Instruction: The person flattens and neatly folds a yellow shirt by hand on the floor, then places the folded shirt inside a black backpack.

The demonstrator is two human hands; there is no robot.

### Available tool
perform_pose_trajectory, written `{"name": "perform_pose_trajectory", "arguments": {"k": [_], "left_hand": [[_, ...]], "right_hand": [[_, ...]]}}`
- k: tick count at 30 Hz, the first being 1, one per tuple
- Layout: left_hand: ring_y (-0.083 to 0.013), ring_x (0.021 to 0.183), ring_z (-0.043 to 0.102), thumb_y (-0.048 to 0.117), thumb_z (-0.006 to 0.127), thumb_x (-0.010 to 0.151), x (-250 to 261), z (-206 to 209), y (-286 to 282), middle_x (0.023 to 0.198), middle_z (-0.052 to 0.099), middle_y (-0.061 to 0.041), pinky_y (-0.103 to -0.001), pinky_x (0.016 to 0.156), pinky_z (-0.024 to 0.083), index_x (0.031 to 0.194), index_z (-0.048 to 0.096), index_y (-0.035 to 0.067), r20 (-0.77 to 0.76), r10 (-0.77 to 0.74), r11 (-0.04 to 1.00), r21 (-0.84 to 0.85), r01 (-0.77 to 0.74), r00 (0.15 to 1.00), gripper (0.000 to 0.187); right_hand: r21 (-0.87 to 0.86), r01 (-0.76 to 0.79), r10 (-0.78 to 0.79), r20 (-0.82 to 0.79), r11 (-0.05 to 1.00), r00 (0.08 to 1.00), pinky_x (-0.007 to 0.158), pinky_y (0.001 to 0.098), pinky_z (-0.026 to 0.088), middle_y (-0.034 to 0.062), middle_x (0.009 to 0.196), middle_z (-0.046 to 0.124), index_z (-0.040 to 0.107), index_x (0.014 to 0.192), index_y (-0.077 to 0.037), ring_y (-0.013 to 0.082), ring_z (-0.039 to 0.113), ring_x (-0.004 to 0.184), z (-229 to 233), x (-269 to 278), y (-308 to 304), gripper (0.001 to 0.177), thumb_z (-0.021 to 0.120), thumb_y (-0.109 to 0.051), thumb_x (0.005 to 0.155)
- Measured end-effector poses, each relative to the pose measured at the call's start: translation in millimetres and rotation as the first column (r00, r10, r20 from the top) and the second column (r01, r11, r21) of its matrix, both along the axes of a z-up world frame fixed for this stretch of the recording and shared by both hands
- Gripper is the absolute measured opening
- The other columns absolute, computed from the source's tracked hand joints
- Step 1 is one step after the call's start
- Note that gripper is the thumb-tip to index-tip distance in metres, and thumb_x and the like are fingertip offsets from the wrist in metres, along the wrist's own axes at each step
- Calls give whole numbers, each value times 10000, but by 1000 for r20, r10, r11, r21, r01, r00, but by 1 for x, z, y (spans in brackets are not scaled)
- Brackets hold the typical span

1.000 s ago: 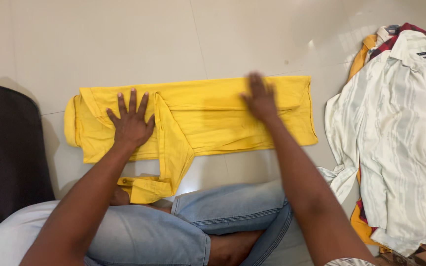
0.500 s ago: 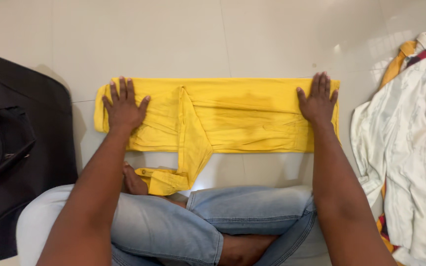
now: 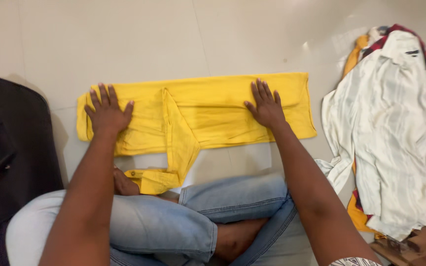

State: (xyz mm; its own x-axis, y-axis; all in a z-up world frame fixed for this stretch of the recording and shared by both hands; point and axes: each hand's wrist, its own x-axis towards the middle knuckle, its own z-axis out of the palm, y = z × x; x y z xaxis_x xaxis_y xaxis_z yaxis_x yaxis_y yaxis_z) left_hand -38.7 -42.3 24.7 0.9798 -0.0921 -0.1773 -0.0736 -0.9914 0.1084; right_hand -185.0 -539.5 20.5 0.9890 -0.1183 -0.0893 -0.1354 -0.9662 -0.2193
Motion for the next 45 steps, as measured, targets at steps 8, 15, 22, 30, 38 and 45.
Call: {"name": "perform_pose_trajectory", "arguments": {"k": [8,15,22,30,38,45], "left_hand": [[-394,1506,274,533,560,963,-15,48,-28,1684,231,-181,-622,1147,288,1553,394,56,86,-28,994,-101,37,996,776],[-344,1191,633,521,613,919,-124,169,-49,1282,693,-110,-500,966,505,1358,606,145,-59,-110,903,-422,75,992,579],[-355,1073,698,489,689,932,-138,153,-43,1118,752,-150,-496,901,548,1210,696,105,-118,-84,978,-199,59,989,473],[-302,937,713,376,688,925,-90,151,-56,1005,758,-118,-444,814,545,1117,719,94,26,-8,809,-587,22,1000,342],[-280,893,711,214,613,972,-87,150,-35,995,752,-106,-411,804,552,1200,684,82,92,27,785,-619,36,995,273],[-332,1123,643,332,727,895,-93,138,-47,1185,712,-107,-475,934,513,1282,643,109,-5,-178,914,-372,164,984,455]], "right_hand": [[66,59,-52,-105,996,993,1244,390,439,67,1514,614,577,1472,-183,255,554,1436,41,-47,54,492,562,-442,1054],[327,-753,678,330,571,657,1078,437,457,219,1427,603,550,1391,-30,370,560,1314,51,-136,265,555,631,-146,855],[346,-539,580,-16,768,815,909,474,469,156,1108,671,507,1429,-7,321,636,1077,63,-118,306,679,723,-218,820],[864,-399,623,135,307,770,972,421,549,113,1174,712,664,1177,-25,223,679,1093,115,-93,233,406,672,-161,794],[851,-322,-279,218,-414,935,1062,450,550,123,1189,700,611,1228,-59,256,665,1164,169,-72,93,315,716,-13,935],[996,-85,-364,73,-17,928,936,373,555,76,1152,682,569,1261,-52,210,672,1100,154,-54,77,461,764,20,850]]}}
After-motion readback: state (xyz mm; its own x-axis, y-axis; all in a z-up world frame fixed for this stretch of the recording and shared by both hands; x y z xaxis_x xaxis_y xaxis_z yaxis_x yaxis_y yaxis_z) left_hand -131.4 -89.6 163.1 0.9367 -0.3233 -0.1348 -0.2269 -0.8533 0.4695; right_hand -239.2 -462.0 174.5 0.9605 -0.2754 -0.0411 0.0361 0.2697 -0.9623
